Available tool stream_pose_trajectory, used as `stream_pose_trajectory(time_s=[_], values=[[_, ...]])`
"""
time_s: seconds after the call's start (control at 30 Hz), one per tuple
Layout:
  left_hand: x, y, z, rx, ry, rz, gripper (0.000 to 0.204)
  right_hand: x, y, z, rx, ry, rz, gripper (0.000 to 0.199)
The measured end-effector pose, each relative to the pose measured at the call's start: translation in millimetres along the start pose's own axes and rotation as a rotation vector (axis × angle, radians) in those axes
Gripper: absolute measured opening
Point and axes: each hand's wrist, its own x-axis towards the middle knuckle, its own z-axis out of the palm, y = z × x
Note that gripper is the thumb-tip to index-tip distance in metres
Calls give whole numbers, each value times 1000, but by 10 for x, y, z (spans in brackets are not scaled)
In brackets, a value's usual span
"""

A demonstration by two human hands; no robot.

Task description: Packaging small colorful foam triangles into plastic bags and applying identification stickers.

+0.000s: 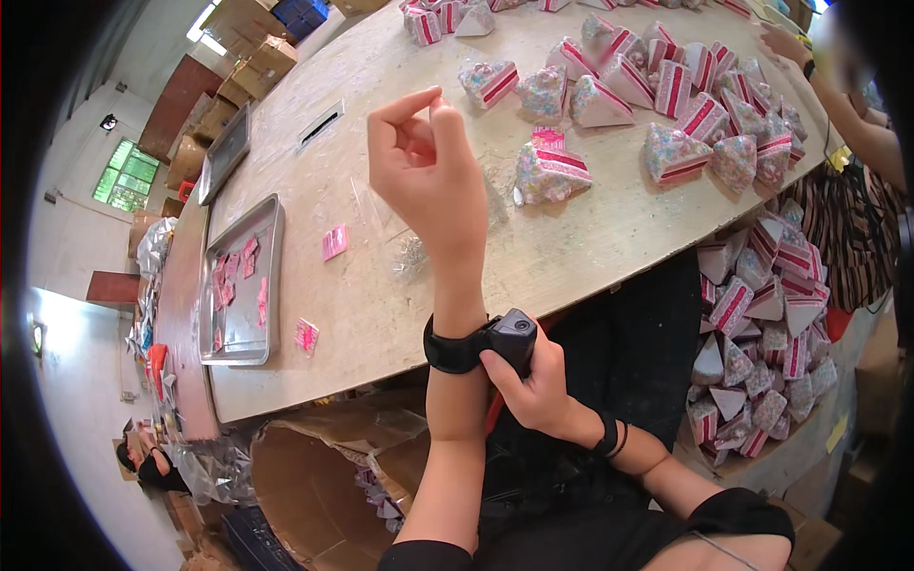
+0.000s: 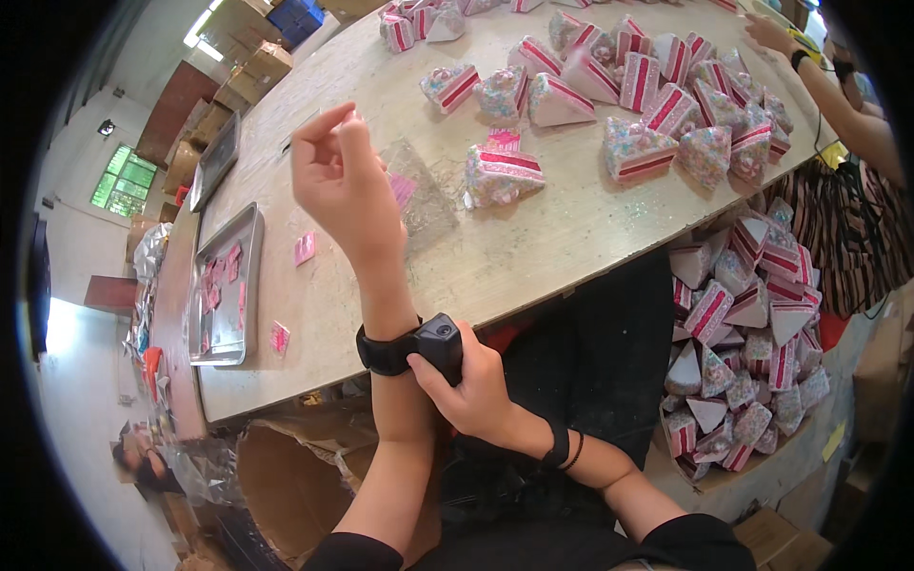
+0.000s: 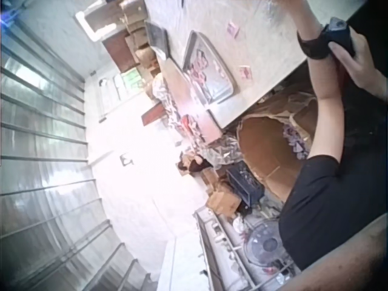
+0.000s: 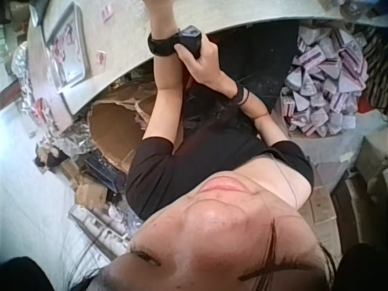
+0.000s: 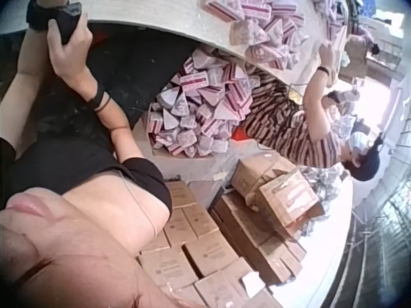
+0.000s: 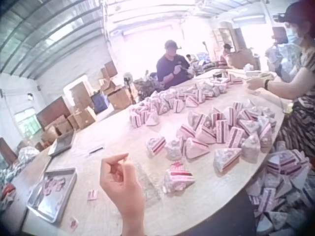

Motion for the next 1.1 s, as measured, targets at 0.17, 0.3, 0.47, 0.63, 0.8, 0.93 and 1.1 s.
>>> stream_pose_trajectory(time_s=[0.17, 0.3, 0.47, 0.63, 0.8, 0.93, 1.1], values=[[-80, -182, -38, -500, 21, -513, 12, 49, -55, -39, 11, 18, 39, 24], [-142, -266, 1, -298, 8, -462, 13, 56, -29, -40, -22, 9, 79, 23], [-287, -259, 63, -207, 3, -273, 12, -3, 92, -23, 326, 184, 286, 19], [-222, -270, 7, -371, 273, -448, 13, 32, 62, -39, 67, 126, 68, 21], [-59, -278, -139, -812, 215, -687, 10, 68, -169, -94, -110, -10, 105, 33], [-87, -185, -283, -1222, 58, -1090, 6, 369, -336, -583, -218, -620, -56, 34], [-294, 34, -197, -1311, -106, -1264, 6, 621, -434, -857, -973, -290, -858, 45]])
